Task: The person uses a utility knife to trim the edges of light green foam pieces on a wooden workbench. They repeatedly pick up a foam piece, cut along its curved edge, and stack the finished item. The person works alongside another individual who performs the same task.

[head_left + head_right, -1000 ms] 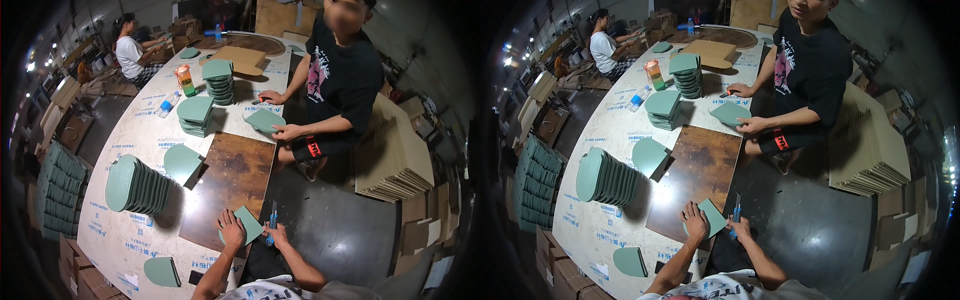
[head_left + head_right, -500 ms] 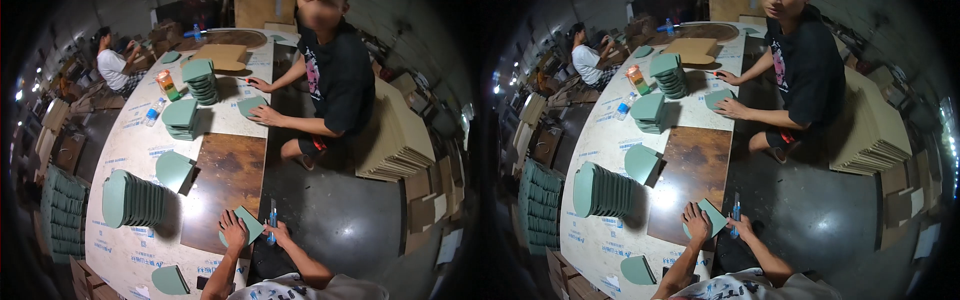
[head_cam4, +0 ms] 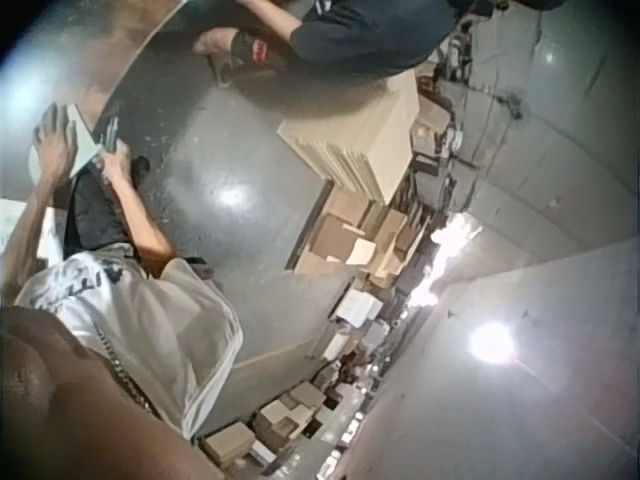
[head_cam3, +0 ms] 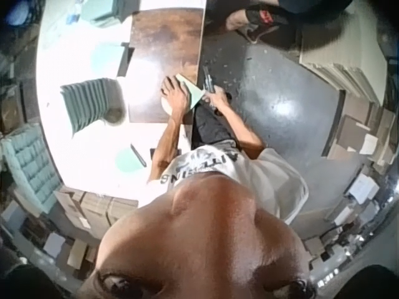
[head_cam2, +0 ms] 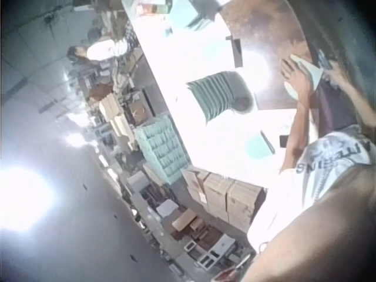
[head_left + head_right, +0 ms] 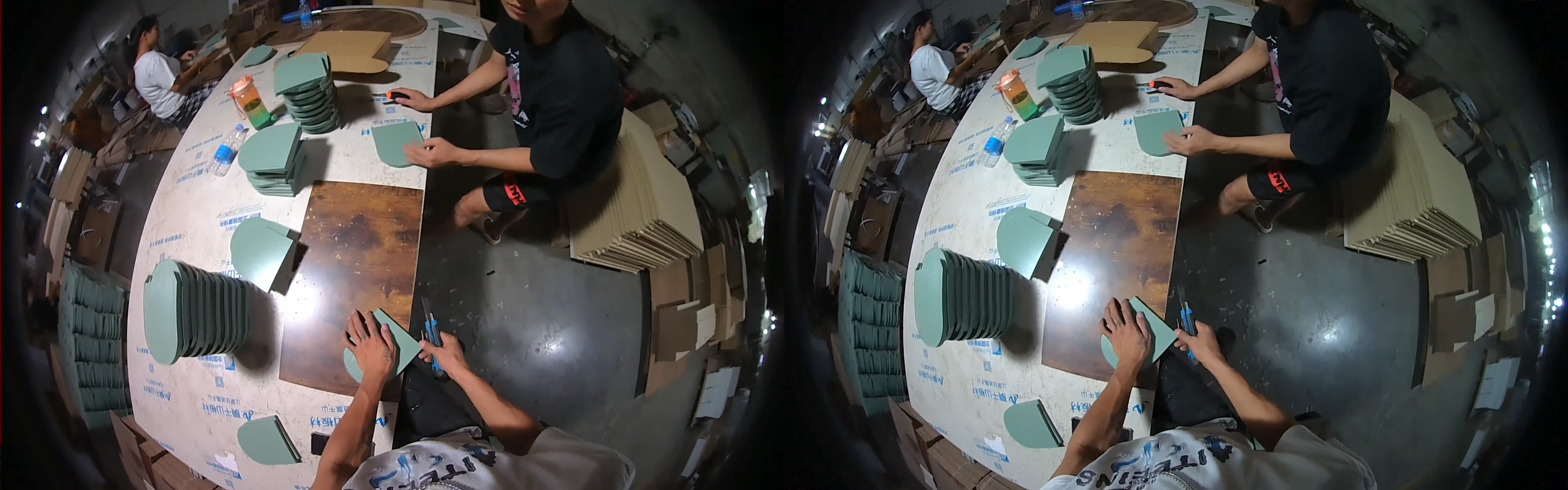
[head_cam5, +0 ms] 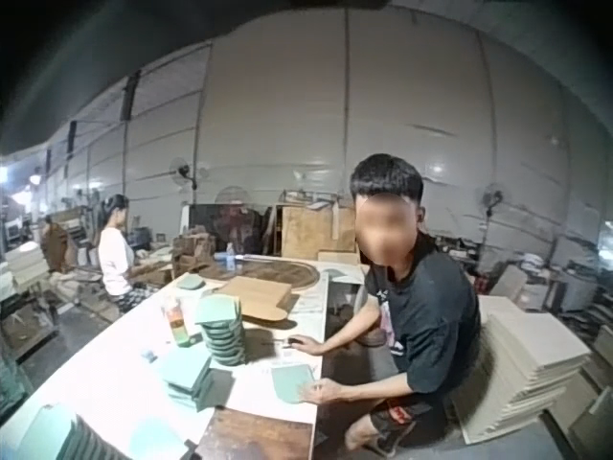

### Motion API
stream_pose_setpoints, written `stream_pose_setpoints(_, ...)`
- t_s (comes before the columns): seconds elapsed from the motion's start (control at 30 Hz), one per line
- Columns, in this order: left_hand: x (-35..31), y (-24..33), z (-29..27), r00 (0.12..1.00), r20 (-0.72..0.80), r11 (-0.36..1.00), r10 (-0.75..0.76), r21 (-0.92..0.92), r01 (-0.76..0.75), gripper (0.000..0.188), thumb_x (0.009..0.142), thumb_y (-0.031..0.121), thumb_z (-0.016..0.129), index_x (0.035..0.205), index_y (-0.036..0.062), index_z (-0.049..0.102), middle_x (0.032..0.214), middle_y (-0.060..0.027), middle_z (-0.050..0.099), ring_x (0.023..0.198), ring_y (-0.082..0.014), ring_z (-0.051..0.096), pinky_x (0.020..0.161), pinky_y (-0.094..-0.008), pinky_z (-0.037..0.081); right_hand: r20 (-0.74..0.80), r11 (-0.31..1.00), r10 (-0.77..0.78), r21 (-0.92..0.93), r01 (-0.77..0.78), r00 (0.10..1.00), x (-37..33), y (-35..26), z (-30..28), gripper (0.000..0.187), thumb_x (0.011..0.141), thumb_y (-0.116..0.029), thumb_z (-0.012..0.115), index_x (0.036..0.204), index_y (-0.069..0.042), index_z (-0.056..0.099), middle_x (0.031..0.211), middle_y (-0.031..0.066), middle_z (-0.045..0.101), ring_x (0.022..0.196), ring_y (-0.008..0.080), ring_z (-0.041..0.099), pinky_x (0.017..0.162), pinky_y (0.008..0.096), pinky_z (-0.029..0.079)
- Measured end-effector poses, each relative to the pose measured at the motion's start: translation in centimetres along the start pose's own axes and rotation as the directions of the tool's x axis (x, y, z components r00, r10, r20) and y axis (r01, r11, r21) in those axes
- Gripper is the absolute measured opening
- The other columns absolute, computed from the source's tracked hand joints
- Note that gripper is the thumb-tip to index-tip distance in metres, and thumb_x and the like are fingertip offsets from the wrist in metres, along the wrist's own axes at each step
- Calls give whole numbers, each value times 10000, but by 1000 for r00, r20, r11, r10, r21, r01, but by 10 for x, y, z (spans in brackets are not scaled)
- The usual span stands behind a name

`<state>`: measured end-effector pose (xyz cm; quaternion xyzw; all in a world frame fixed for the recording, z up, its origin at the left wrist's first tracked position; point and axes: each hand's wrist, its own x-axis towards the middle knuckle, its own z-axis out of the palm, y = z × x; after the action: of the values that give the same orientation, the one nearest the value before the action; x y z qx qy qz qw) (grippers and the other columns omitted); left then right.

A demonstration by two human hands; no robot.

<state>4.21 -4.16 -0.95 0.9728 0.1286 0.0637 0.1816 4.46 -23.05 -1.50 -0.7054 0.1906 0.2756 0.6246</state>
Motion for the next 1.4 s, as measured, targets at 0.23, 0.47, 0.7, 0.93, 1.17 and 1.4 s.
stream_pose_setpoints(0.23,0,3,-1,999,2,999,-41,17,41,555,1004,338,474,1453,11,470,1549,-234,400,1437,-399,336,1174,-583,187,-44,911,-191,-380,161,981,-9,-7,-2,386,962,-297,708,1077,50,583,751,115,685,618,158,688,562,326,537)
stream_pose_setpoints(0.47,3,-4,3,997,-78,1000,8,-14,-9,535,995,324,500,1428,9,485,1526,-249,421,1411,-421,354,1169,-575,201,36,988,-7,-156,12,999,21,-9,0,211,894,-157,767,934,2,634,722,80,676,598,148,659,536,308,519)
stream_pose_setpoints(0.7,-1,1,-7,999,-41,1000,22,22,-21,536,991,314,494,1413,-16,487,1498,-261,445,1409,-412,359,1159,-574,205,-20,998,22,-57,-23,1000,0,-3,5,239,939,-215,733,971,3,641,703,60,659,601,141,635,570,302,514)
stream_pose_setpoints(0.93,-1,3,-4,999,-34,1000,4,8,-4,537,989,318,490,1415,-10,491,1528,-248,417,1429,-408,332,1170,-570,187,-26,939,-132,-324,116,991,4,-11,1,393,898,-287,776,1010,41,591,708,81,657,615,147,658,571,316,528)
stream_pose_setpoints(1.17,-3,0,-2,999,-29,999,-20,35,21,548,990,335,486,1431,9,494,1538,-240,412,1433,-397,333,1168,-575,198,90,969,-46,-238,66,995,3,-19,-5,300,907,-250,771,952,-6,603,702,60,654,613,136,637,591,311,527)
stream_pose_setpoints(1.4,-2,1,-1,997,-82,999,17,35,-14,529,990,322,510,1410,2,490,1509,-244,437,1410,-398,359,1159,-578,210,23,696,-420,-633,338,907,12,15,-9,429,911,-368,725,1065,2,573,855,183,678,663,278,693,674,413,540)
